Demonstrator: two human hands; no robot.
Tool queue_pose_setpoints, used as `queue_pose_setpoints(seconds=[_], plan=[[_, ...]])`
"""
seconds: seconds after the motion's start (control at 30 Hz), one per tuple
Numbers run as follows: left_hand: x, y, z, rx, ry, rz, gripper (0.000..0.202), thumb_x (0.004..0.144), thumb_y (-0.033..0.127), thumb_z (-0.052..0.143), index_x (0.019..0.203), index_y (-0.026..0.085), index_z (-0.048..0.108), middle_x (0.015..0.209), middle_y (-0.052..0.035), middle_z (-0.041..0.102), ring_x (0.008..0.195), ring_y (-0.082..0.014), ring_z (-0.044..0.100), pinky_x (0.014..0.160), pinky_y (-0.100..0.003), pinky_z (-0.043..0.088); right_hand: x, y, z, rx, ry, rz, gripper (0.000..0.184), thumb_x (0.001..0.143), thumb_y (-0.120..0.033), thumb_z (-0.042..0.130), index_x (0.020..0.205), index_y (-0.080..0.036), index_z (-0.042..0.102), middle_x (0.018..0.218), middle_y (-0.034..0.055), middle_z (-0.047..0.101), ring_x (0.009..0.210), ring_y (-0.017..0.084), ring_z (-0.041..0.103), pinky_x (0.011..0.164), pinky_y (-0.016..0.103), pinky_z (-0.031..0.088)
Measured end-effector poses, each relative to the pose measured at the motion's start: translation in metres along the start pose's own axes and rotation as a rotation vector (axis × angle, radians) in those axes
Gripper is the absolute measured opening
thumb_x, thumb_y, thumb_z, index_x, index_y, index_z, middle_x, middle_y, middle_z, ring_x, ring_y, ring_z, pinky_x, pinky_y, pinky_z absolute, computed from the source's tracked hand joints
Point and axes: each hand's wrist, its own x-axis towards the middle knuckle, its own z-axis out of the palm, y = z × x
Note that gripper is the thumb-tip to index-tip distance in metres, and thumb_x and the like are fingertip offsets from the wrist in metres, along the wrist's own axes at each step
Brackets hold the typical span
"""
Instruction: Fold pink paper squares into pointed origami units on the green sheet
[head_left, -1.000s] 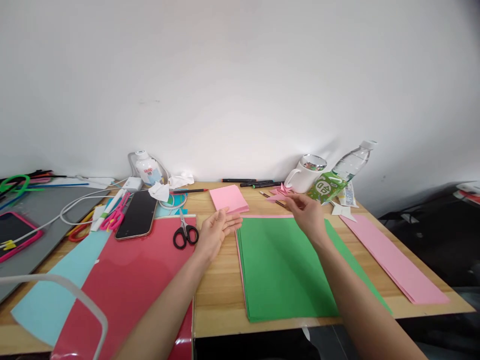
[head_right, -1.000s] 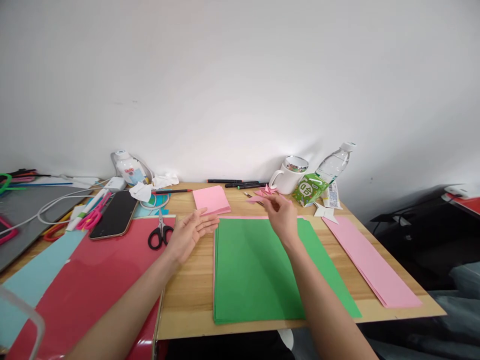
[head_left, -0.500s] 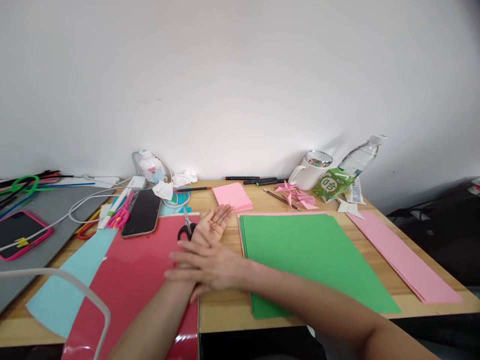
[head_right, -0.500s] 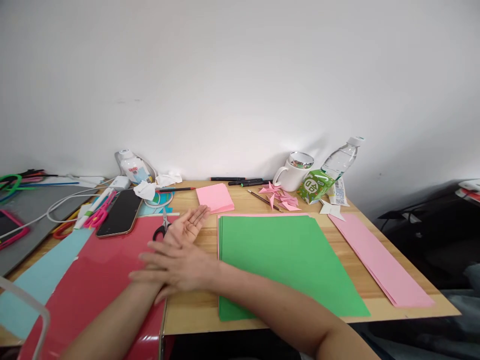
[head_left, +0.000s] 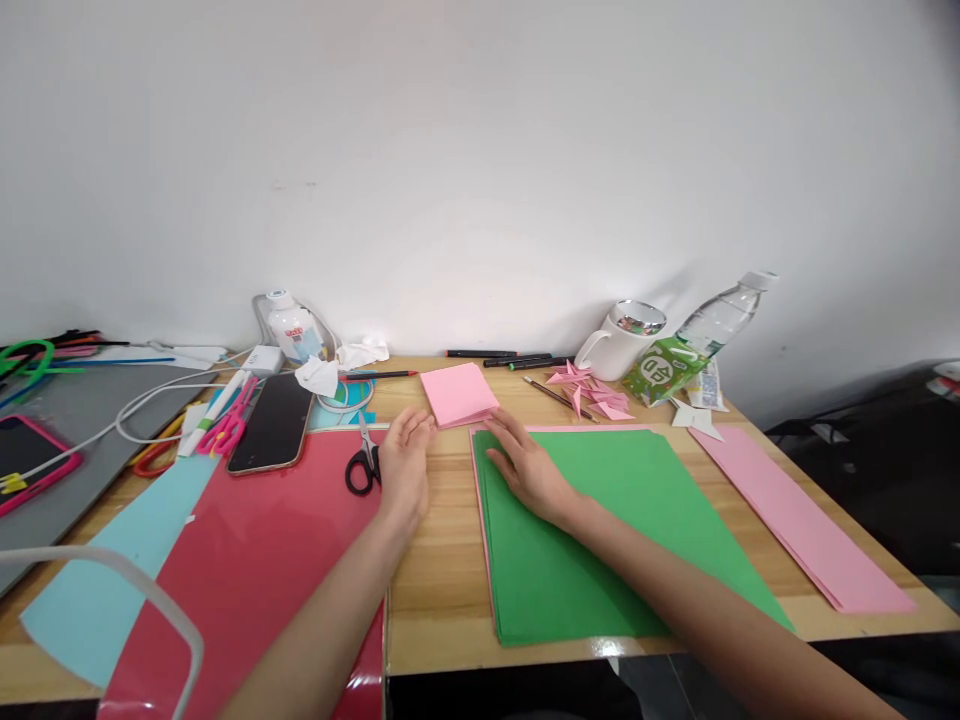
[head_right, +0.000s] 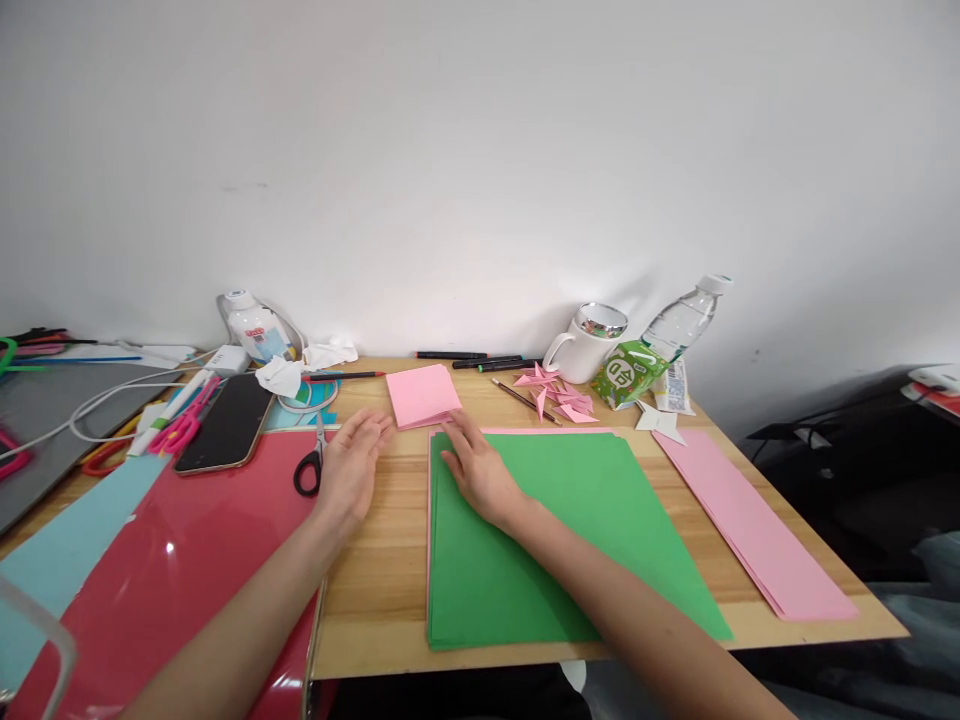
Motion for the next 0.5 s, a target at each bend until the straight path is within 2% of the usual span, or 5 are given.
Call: queue_pose_setpoints(seconds=[0.13,0.2,0.27,0.37,0.5], plan=[[0.001,0.000,-0.001,0.001,0.036,-0.037,0.016,0.081,0.003,0.052,0.092,0.014,0.056,0.098,-0.0084,0.064,0.084,-0.0126,0.066,0.092,-0.033,0.049,0.030,-0.002,0.005,-0.045,-0.104,-0.130,0.045,0.090,-0.017,0.047,0.135,-0.016,0.042,0.132,0.0158,0.052,0.134,0.026,0.036,0.108,0.048,0.035],[0.001,0.001,0.000,0.017,0.045,-0.049,0.018,0.080,0.001,0.051,0.092,0.013,0.057,0.095,-0.0077,0.064,0.077,-0.0126,0.067,0.086,-0.035,0.052,0.049,-0.007,0.010,-0.114,-0.155,-0.137,0.045,0.087,-0.018,0.054,0.131,-0.012,0.047,0.132,0.0179,0.052,0.131,0.027,0.040,0.108,0.048,0.033],[0.001,0.002,0.001,0.037,0.051,-0.062,0.019,0.080,0.000,0.051,0.092,0.013,0.056,0.091,-0.0066,0.064,0.070,-0.0124,0.066,0.078,-0.034,0.054,0.062,-0.012,0.016,-0.197,-0.217,-0.107,0.036,0.087,-0.018,0.056,0.122,-0.012,0.055,0.128,0.0169,0.056,0.126,0.026,0.046,0.106,0.045,0.035],[0.001,0.003,0.002,0.051,0.059,-0.076,0.018,0.080,0.001,0.050,0.092,0.013,0.056,0.085,-0.0050,0.065,0.066,-0.0118,0.065,0.069,-0.029,0.053,0.069,-0.014,0.023,-0.227,-0.241,-0.081,0.020,0.090,-0.017,0.053,0.106,-0.016,0.064,0.118,0.0127,0.063,0.112,0.024,0.056,0.096,0.039,0.043],[0.002,0.003,0.003,0.050,0.049,-0.089,0.016,0.081,0.002,0.049,0.090,0.013,0.057,0.083,-0.0044,0.066,0.065,-0.0107,0.065,0.065,-0.025,0.051,0.068,-0.013,0.023,-0.228,-0.229,-0.055,0.018,0.091,-0.017,0.049,0.096,-0.018,0.067,0.110,0.0089,0.067,0.100,0.022,0.060,0.083,0.032,0.046]])
